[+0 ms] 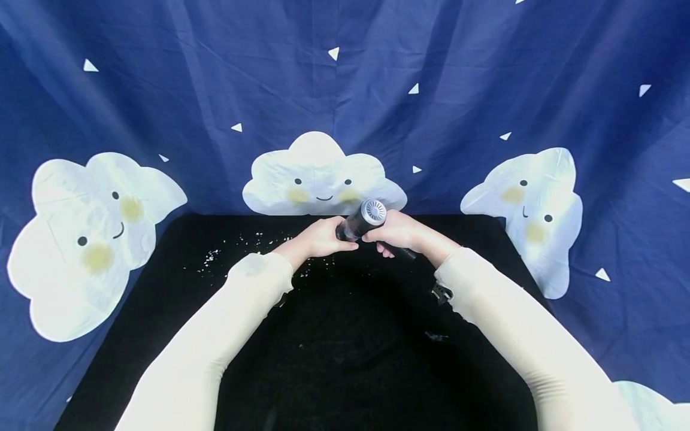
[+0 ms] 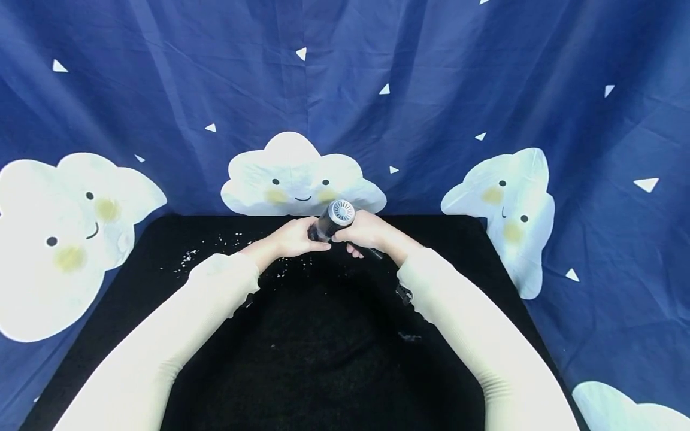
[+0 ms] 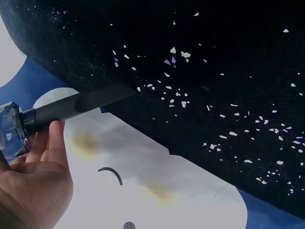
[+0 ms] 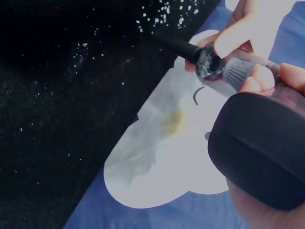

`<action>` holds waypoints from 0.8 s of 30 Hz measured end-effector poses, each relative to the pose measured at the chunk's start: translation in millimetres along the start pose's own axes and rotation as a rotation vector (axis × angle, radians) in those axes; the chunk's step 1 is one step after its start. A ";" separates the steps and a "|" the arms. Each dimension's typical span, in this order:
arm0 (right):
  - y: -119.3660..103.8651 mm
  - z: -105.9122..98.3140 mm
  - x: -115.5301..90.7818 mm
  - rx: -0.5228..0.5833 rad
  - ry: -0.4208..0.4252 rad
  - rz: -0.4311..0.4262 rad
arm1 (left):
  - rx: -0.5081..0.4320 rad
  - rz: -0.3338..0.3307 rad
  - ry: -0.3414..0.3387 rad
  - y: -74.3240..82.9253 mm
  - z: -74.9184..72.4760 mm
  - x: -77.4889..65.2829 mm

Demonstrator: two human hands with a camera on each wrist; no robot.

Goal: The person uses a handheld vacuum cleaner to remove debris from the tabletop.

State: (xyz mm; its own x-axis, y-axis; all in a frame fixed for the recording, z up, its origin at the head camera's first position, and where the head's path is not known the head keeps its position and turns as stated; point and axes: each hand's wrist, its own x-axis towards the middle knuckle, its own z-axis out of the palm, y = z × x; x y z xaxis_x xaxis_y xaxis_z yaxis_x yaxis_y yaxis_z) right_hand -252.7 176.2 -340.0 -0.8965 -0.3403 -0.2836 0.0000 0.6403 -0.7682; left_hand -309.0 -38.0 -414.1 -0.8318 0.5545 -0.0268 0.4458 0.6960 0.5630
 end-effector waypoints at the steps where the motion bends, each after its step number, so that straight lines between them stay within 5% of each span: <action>1: 0.8 1.0 0.9 0.000 0.001 -0.002 | 0.001 0.002 0.004 -0.7 0.1 -0.1; 24: 7.4 10.4 6.4 0.137 0.001 -0.005 | 0.042 -0.020 -0.024 -7.3 -4.4 -3.8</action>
State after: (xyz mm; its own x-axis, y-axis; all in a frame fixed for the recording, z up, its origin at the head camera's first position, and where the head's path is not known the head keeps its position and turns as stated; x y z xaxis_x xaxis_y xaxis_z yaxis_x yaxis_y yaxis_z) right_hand -253.9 171.5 -353.4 -0.8969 -0.3428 -0.2795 0.0563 0.5383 -0.8409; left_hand -310.5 -47.2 -414.5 -0.8327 0.5506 -0.0578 0.4430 0.7254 0.5269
